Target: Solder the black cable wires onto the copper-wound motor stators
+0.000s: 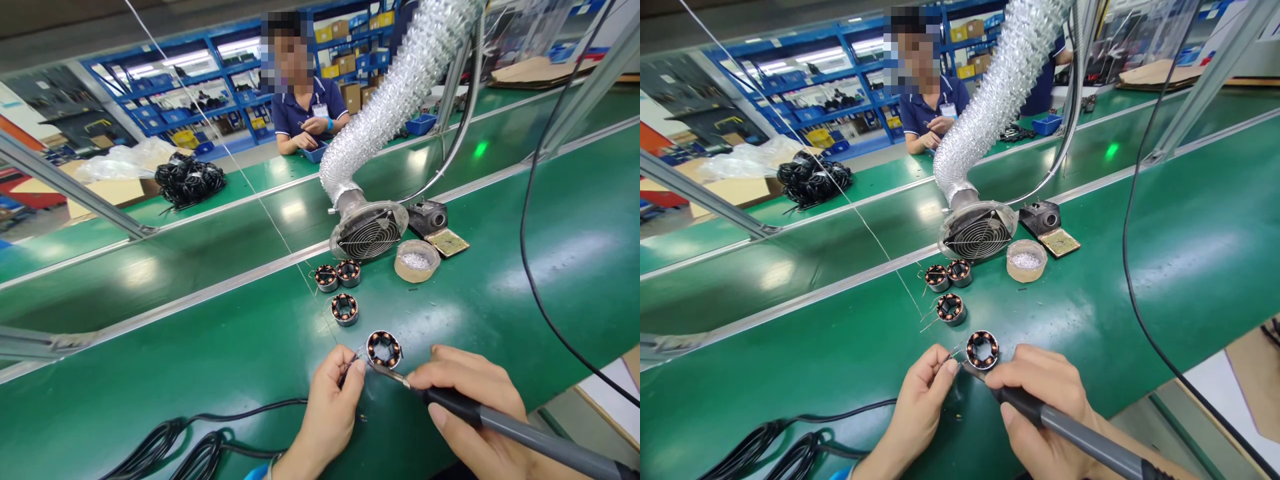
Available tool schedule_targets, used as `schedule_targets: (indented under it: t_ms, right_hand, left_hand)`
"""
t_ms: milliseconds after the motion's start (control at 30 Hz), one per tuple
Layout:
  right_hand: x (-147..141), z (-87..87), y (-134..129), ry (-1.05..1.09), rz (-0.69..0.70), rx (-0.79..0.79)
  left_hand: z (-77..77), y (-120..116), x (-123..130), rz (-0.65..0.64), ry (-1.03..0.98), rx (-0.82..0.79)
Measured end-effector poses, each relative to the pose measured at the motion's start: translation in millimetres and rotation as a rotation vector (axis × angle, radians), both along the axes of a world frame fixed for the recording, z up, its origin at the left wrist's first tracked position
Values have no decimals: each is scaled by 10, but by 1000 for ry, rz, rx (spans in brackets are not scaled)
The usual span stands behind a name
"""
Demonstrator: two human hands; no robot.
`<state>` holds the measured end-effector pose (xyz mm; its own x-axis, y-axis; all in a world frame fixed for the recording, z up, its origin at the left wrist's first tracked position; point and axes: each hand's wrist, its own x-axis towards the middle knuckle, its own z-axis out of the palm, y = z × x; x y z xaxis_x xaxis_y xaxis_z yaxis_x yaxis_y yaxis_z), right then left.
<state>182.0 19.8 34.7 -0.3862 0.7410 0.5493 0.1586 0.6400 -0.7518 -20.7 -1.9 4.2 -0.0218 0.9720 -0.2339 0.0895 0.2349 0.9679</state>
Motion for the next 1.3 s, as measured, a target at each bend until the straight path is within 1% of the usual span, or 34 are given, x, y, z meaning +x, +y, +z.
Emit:
schedule_targets:
  t_ms: [100, 200, 333, 633, 733, 767, 833, 900, 933, 967, 1000, 1067, 1100, 1167, 1233, 1300]
  right_hand:
    - [-1, -22, -11, -7, -3, 11]
    - [-5, -6, -17, 12, -12, 18]
    - [14, 29, -1, 36, -48, 2]
    - [82, 40, 55, 50, -111, 4]
    - [99, 66, 96, 28, -141, 40]
    - [111, 63, 137, 12, -172, 69]
    - [149, 20, 269, -17, -291, 167]
    - [205, -82, 449, -47, -471, 285]
    - [236, -150, 543, -83, -555, 318]
    - [268, -221, 630, -143, -614, 324]
    - [297, -289, 703, -219, -637, 301]
    - [337, -392, 783, -330, -634, 235]
    - [341, -418, 788, -346, -623, 204]
    - [309, -417, 737, -289, -589, 165]
    - [217, -358, 644, -202, -473, 145]
    - [78, -277, 557, -137, -261, 162]
  left_hand:
    - [14, 7, 4, 9, -2, 1]
    - [9, 6, 1, 11, -4, -4]
    - [-4, -7, -3, 0, -4, -19]
    - [16, 11, 7, 13, 1, -21]
    - [28, 15, 11, 15, -1, -23]
    - [30, 14, 10, 13, -1, -24]
    - [31, 11, 8, 5, 2, -23]
    - [28, 9, 7, 1, 2, -27]
    - [26, 9, 8, 3, 0, -30]
    - [25, 11, 11, 3, -4, -34]
    - [26, 14, 14, 3, -9, -39]
    - [32, 22, 22, 0, -17, -46]
    - [35, 26, 26, -1, -19, -47]
    - [39, 30, 31, 4, -23, -46]
    - [31, 28, 25, 11, -36, -49]
    - [12, 25, 4, 5, -77, -70]
